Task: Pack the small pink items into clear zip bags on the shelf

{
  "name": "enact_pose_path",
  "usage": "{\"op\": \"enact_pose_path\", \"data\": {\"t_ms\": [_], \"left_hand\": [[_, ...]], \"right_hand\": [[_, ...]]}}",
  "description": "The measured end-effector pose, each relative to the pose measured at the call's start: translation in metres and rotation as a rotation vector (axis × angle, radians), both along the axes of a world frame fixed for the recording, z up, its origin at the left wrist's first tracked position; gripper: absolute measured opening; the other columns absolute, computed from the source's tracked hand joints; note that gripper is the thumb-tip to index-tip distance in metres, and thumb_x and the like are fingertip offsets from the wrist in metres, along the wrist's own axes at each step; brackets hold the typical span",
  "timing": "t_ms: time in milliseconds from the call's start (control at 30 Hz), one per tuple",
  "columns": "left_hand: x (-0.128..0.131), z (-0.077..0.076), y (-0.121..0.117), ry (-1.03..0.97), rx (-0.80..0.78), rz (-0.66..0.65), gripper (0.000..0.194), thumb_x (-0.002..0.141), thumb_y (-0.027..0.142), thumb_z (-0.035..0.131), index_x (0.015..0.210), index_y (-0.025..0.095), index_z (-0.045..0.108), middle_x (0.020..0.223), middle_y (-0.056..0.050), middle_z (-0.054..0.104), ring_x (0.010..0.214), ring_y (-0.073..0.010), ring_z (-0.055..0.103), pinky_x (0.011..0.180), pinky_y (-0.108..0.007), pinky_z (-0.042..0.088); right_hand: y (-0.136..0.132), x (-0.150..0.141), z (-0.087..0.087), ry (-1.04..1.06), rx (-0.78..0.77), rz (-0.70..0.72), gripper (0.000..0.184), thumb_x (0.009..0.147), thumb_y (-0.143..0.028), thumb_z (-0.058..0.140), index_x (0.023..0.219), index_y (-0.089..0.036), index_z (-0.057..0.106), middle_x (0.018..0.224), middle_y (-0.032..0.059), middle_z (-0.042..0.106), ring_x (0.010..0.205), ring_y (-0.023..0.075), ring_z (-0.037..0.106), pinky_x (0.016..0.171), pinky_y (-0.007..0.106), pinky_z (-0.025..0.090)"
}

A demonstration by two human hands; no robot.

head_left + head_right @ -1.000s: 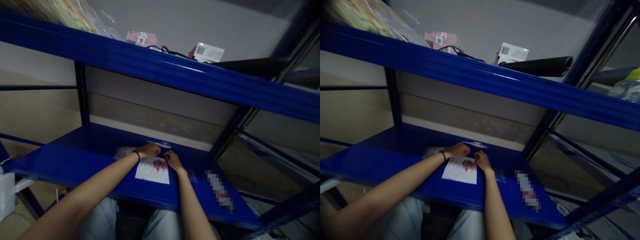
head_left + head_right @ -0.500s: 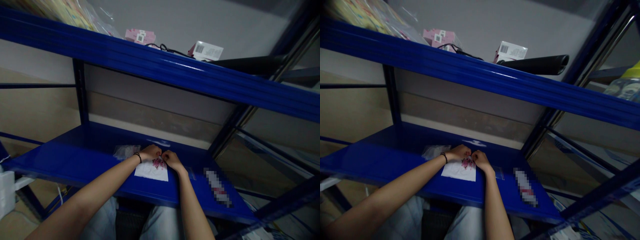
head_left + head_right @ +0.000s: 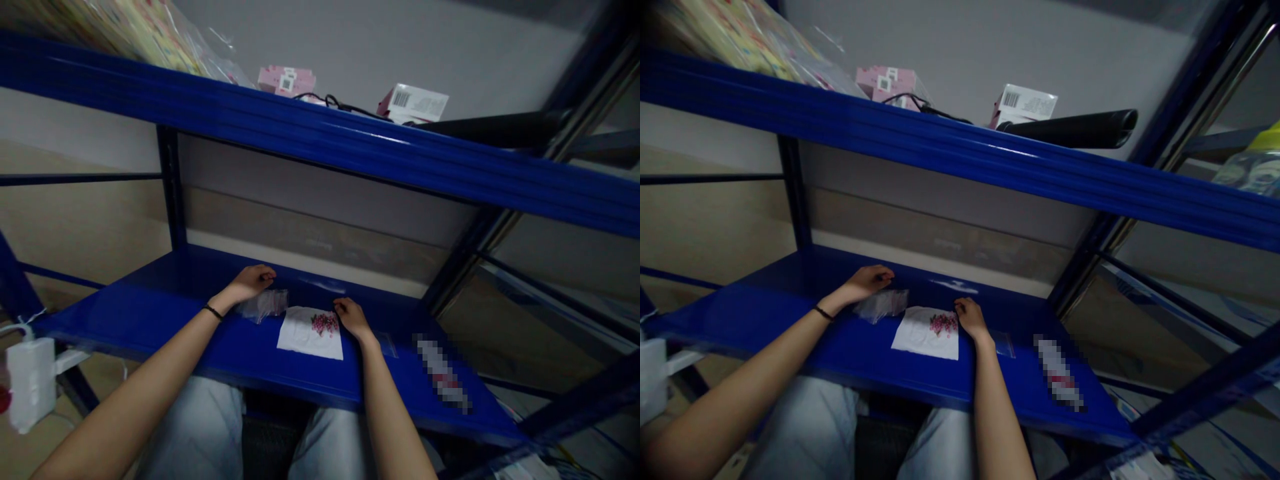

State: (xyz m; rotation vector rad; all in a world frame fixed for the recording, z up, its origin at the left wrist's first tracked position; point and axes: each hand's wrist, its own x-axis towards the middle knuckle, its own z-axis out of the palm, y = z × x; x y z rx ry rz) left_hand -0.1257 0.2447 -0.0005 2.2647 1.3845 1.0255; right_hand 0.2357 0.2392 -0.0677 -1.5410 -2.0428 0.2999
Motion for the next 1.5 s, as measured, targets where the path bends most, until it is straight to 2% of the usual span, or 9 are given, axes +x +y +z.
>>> {"op": "enact_pose_path", "data": {"t_ms": [100, 267, 433, 567, 733, 900, 1100, 1300, 1500], "left_hand": [[-0.02, -0.006, -0.009, -0.033, -0.026, 0.02, 0.025, 0.077, 0.025, 0.056, 0.096, 0.019, 0.072, 0.095, -0.005, 0.074, 0.087, -0.0198, 0.069, 0.076, -0.027, 0.051], [-0.037, -0.017, -0.027, -0.134, -0.054, 0.031, 0.026, 0.079, 0.03, 0.055, 0.097, 0.02, 0.071, 0.099, -0.005, 0.075, 0.088, -0.021, 0.069, 0.078, -0.028, 0.053], [-0.044, -0.03, -0.034, -0.243, -0.086, 0.094, 0.027, 0.08, 0.029, 0.054, 0.098, 0.017, 0.07, 0.096, -0.006, 0.074, 0.088, -0.0216, 0.069, 0.079, -0.03, 0.053], [-0.046, -0.029, -0.038, -0.196, -0.114, -0.001, 0.034, 0.074, 0.022, 0.056, 0.106, 0.017, 0.068, 0.102, -0.006, 0.072, 0.093, -0.0218, 0.067, 0.083, -0.032, 0.053], [-0.046, -0.018, -0.048, 0.0, -0.065, -0.193, 0.046, 0.075, 0.028, 0.068, 0.121, 0.022, 0.064, 0.124, -0.007, 0.064, 0.117, -0.0261, 0.058, 0.103, -0.038, 0.043], [-0.045, -0.025, -0.054, 0.155, -0.062, -0.209, 0.069, 0.072, 0.041, 0.077, 0.135, 0.025, 0.055, 0.141, -0.01, 0.053, 0.134, -0.0312, 0.044, 0.113, -0.044, 0.032], [-0.049, -0.044, -0.051, 0.201, -0.025, -0.215, 0.079, 0.069, 0.048, 0.08, 0.139, 0.026, 0.051, 0.15, -0.011, 0.045, 0.143, -0.0341, 0.031, 0.117, -0.05, 0.024], [-0.049, -0.05, -0.062, 0.199, 0.028, -0.195, 0.083, 0.073, 0.051, 0.076, 0.145, 0.025, 0.043, 0.152, -0.013, 0.041, 0.143, -0.0342, 0.03, 0.116, -0.051, 0.026], [-0.043, -0.05, -0.063, 0.188, 0.057, -0.177, 0.084, 0.072, 0.049, 0.078, 0.144, 0.024, 0.044, 0.149, -0.013, 0.046, 0.14, -0.0351, 0.035, 0.115, -0.05, 0.029]], "right_hand": [[0.006, -0.002, -0.004, -0.094, -0.006, -0.047, 0.03, 0.091, -0.017, 0.047, 0.11, -0.015, 0.071, 0.107, 0.0115, 0.069, 0.098, 0.0206, 0.065, 0.088, 0.026, 0.044], [0.016, 0.001, -0.002, -0.131, 0.012, -0.087, 0.028, 0.089, -0.012, 0.048, 0.102, -0.017, 0.073, 0.102, 0.0105, 0.069, 0.097, 0.0201, 0.064, 0.087, 0.025, 0.043], [0.028, 0.018, 0.007, -0.149, 0.021, -0.183, 0.037, 0.09, -0.009, 0.043, 0.116, -0.014, 0.067, 0.114, 0.0141, 0.065, 0.105, 0.0212, 0.062, 0.094, 0.028, 0.042], [0.045, 0.021, 0.01, -0.182, -0.044, -0.164, 0.037, 0.09, -0.014, 0.049, 0.123, -0.012, 0.065, 0.121, 0.0153, 0.065, 0.111, 0.0225, 0.061, 0.097, 0.028, 0.041], [0.064, -0.006, 0.011, -0.207, -0.08, -0.083, 0.036, 0.092, -0.022, 0.052, 0.125, -0.015, 0.064, 0.126, 0.0135, 0.064, 0.113, 0.0213, 0.06, 0.096, 0.026, 0.041], [0.073, -0.032, 0.016, -0.221, -0.098, -0.04, 0.024, 0.089, -0.014, 0.052, 0.099, -0.013, 0.073, 0.104, 0.0147, 0.072, 0.098, 0.0223, 0.065, 0.084, 0.027, 0.042], [0.052, -0.028, 0.028, -0.197, -0.145, 0.084, 0.024, 0.082, -0.008, 0.051, 0.084, -0.015, 0.074, 0.087, 0.008, 0.074, 0.082, 0.0173, 0.066, 0.074, 0.024, 0.042], [0.014, -0.017, 0.031, -0.065, -0.165, 0.269, 0.028, 0.079, -0.014, 0.05, 0.095, -0.016, 0.073, 0.089, 0.0052, 0.074, 0.08, 0.0169, 0.066, 0.071, 0.024, 0.045], [-0.002, -0.015, 0.03, -0.007, -0.148, 0.262, 0.028, 0.08, -0.016, 0.05, 0.095, -0.018, 0.074, 0.091, 0.0052, 0.075, 0.081, 0.0175, 0.067, 0.076, 0.025, 0.048]]}}
